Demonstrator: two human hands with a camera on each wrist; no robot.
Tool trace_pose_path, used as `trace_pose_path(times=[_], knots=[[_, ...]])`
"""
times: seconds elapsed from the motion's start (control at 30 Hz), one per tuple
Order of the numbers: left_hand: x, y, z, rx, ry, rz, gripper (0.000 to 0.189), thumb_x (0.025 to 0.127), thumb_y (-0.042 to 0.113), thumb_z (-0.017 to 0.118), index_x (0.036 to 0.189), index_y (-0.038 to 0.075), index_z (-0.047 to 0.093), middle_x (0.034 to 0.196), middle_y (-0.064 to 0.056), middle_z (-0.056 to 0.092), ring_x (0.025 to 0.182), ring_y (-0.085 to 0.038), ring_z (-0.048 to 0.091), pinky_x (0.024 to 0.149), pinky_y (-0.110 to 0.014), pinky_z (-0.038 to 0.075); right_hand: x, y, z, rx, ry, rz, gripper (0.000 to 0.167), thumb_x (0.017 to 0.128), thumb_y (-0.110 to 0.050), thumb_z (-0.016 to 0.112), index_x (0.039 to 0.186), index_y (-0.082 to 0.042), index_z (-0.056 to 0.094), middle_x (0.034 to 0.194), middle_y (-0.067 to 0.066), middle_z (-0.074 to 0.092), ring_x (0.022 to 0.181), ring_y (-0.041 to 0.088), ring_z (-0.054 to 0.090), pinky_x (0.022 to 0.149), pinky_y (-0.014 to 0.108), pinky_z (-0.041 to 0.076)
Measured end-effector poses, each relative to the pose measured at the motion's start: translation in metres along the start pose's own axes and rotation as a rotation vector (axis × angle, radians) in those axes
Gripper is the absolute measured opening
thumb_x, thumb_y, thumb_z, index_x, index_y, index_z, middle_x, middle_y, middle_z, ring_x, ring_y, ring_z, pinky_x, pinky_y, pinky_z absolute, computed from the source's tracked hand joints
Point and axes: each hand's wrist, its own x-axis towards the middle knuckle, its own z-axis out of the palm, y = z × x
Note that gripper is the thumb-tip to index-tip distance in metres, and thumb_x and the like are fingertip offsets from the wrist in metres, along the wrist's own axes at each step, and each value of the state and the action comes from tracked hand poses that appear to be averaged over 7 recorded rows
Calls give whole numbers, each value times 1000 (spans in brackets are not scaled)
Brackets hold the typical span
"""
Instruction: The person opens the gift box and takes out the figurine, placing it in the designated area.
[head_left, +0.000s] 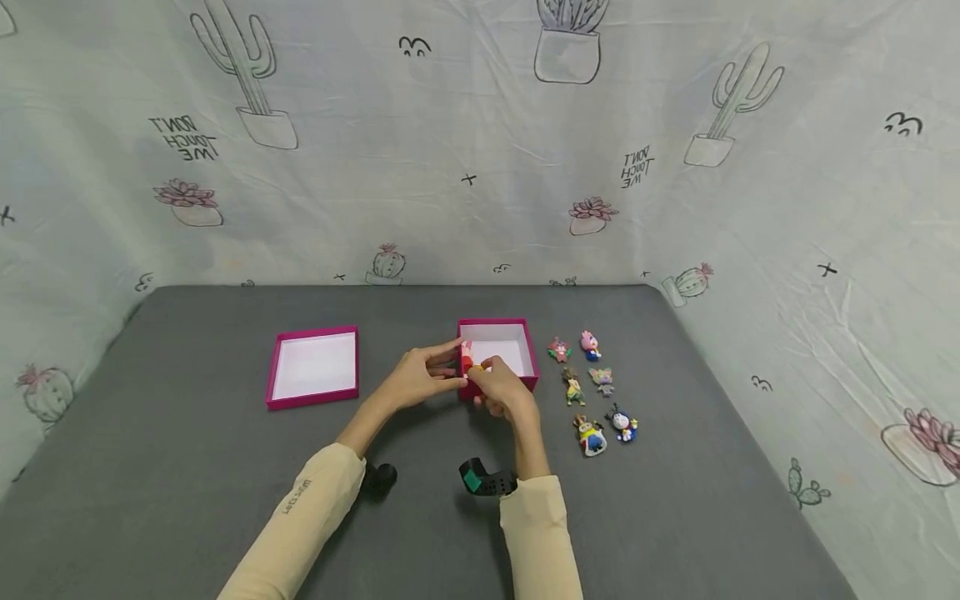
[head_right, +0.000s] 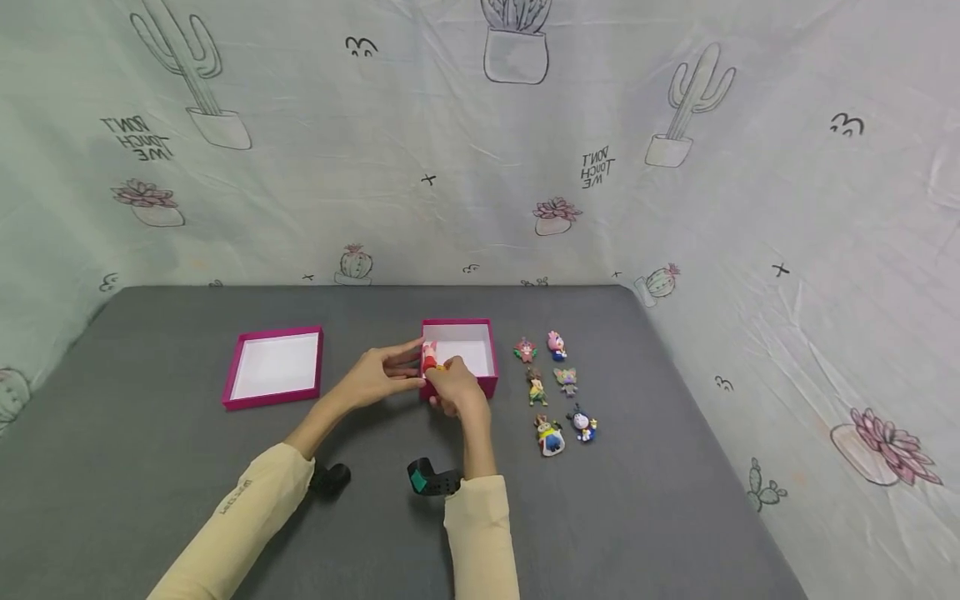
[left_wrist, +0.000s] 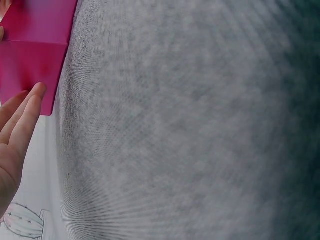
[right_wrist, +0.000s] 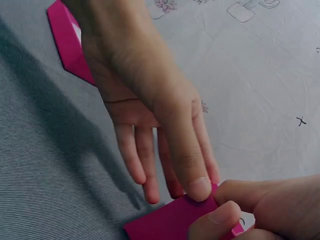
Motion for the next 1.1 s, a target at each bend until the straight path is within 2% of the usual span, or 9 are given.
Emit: trace_pose_path(times=[0.07, 0.27, 0.43, 0.57, 0.8, 0.87, 1.0, 1.07, 1.1], knots=[[0, 0, -1, -2, -2, 3, 71, 83, 13, 76, 145, 9, 43, 140, -23, 46, 112, -33, 60, 90, -38, 52, 1, 0, 3, -2, 18, 11, 59, 95, -21, 47, 145, 3, 26, 57, 5, 53, 37, 4, 25, 36, 16, 20], [0, 0, -3, 2, 5, 5, 69, 83, 13, 76, 144, 8, 43, 141, -23, 45, 110, -33, 62, 89, -38, 53, 4, -1, 14, -104, 133, 22, 53, 94, -25, 46, 138, 2, 38, 57, 3, 51, 39, 7, 39, 36, 17, 25], [1, -1, -1, 14, 6, -1, 70, 83, 14, 76, 144, 8, 43, 141, -23, 44, 110, -33, 62, 89, -38, 53, 7, 8, 23, 18, 301, -50, 48, 90, -19, 54, 132, -4, 37, 60, 4, 55, 44, 10, 49, 37, 17, 35], [-1, 4, 1, 16, 12, 2, 70, 83, 11, 76, 145, 7, 42, 142, -23, 43, 110, -35, 61, 90, -41, 52, 8, 13, 29, 119, 361, -107, 41, 91, -13, 55, 127, -8, 37, 56, 4, 54, 44, 11, 48, 35, 17, 35], [-14, 30, -5, -19, 2, 23, 67, 84, 3, 73, 142, -3, 42, 140, -31, 42, 109, -45, 58, 90, -50, 49, 11, 14, 32, 8, 381, -123, 34, 93, -16, 51, 123, 1, 47, 55, 5, 56, 45, 12, 49, 37, 17, 38], [-12, 25, -4, -14, 1, 27, 67, 84, 4, 73, 142, -2, 42, 140, -30, 42, 109, -44, 59, 91, -48, 50, 10, 13, 29, -48, 356, -116, 41, 93, -20, 52, 125, 5, 50, 60, 5, 56, 46, 11, 47, 39, 18, 38], [-6, 11, -2, 12, 10, 5, 68, 84, 10, 75, 144, 4, 42, 141, -24, 44, 110, -38, 61, 90, -42, 52, 5, 7, 14, -140, 240, -65, 53, 96, -28, 50, 140, 2, 44, 69, 15, 62, 44, 11, 41, 40, 20, 33], [-3, 7, -1, 29, 13, -11, 69, 84, 15, 76, 144, 8, 43, 141, -21, 46, 111, -34, 62, 91, -40, 52, 2, 4, 5, -241, 237, -81, 53, 96, -29, 50, 140, 0, 45, 85, 18, 68, 51, 13, 46, 45, 24, 38], [-2, 6, -1, 34, 13, -18, 70, 83, 16, 76, 144, 9, 44, 141, -21, 46, 111, -33, 62, 91, -40, 51, 1, 3, 0, -288, 249, -82, 52, 96, -30, 51, 139, -1, 48, 87, 19, 70, 52, 14, 50, 48, 26, 40]])
